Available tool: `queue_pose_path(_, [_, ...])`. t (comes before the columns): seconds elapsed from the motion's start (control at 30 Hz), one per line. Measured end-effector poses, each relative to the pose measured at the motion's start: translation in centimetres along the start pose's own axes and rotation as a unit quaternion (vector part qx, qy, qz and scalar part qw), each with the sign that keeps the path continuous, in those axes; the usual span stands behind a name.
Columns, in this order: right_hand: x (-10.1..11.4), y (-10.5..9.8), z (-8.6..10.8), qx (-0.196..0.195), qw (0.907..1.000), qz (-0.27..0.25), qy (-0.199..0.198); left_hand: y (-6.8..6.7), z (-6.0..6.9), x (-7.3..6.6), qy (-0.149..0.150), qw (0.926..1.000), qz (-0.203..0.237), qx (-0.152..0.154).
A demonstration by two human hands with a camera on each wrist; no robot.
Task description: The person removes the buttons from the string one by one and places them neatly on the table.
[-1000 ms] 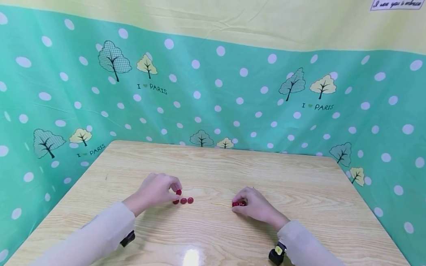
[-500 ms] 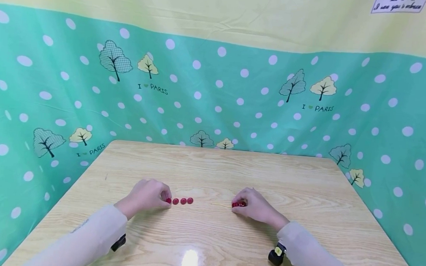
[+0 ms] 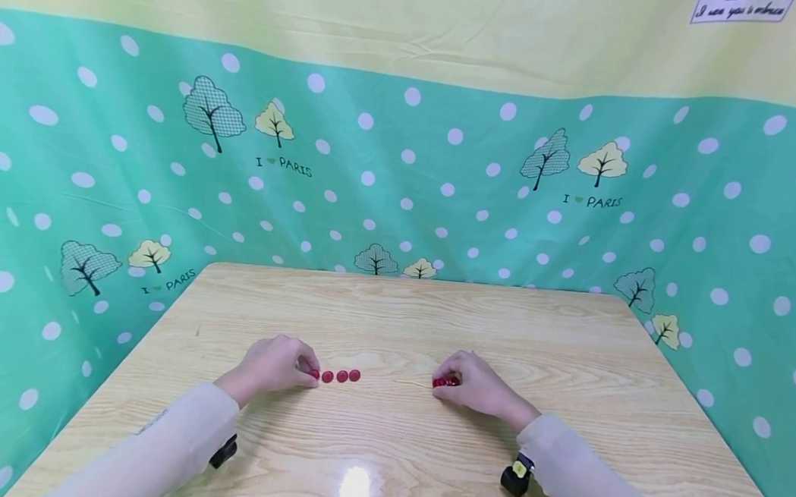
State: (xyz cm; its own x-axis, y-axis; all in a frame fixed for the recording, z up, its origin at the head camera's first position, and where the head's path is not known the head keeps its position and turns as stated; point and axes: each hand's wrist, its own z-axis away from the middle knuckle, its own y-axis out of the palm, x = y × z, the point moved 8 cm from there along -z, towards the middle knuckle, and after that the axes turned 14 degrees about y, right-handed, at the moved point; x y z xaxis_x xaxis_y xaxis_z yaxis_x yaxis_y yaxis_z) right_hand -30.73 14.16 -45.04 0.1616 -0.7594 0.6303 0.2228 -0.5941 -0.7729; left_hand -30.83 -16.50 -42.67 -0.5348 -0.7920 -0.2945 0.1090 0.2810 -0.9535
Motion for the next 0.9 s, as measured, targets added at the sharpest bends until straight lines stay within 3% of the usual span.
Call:
queue_pose_path(0.3, [0.2, -0.1, 0.2, -0.005, 0.9999, 0.006, -0.013, 0.3, -0.1, 0.4, -0.011, 0.9999, 0.004, 0.002])
queue_pose_path(0.53, [0.0, 0.0, 0.1, -0.002, 1.0000, 0.006, -0.006, -0.1, -0.6, -0.2, -0.002, 1.0000, -0.004, -0.003])
queue_pose_path(0.7, [0.1, 0.0, 0.1, -0.001, 0.9999, 0.007, -0.011, -0.8, -1.5, -1.1, 0.005, 0.9999, -0.006, -0.011])
queue_pose_path(0.9, [0.1, 0.0, 0.1, 0.000, 0.9999, 0.008, -0.011, -1.2, -2.8, -3.3, 0.047, 0.9983, -0.008, -0.033])
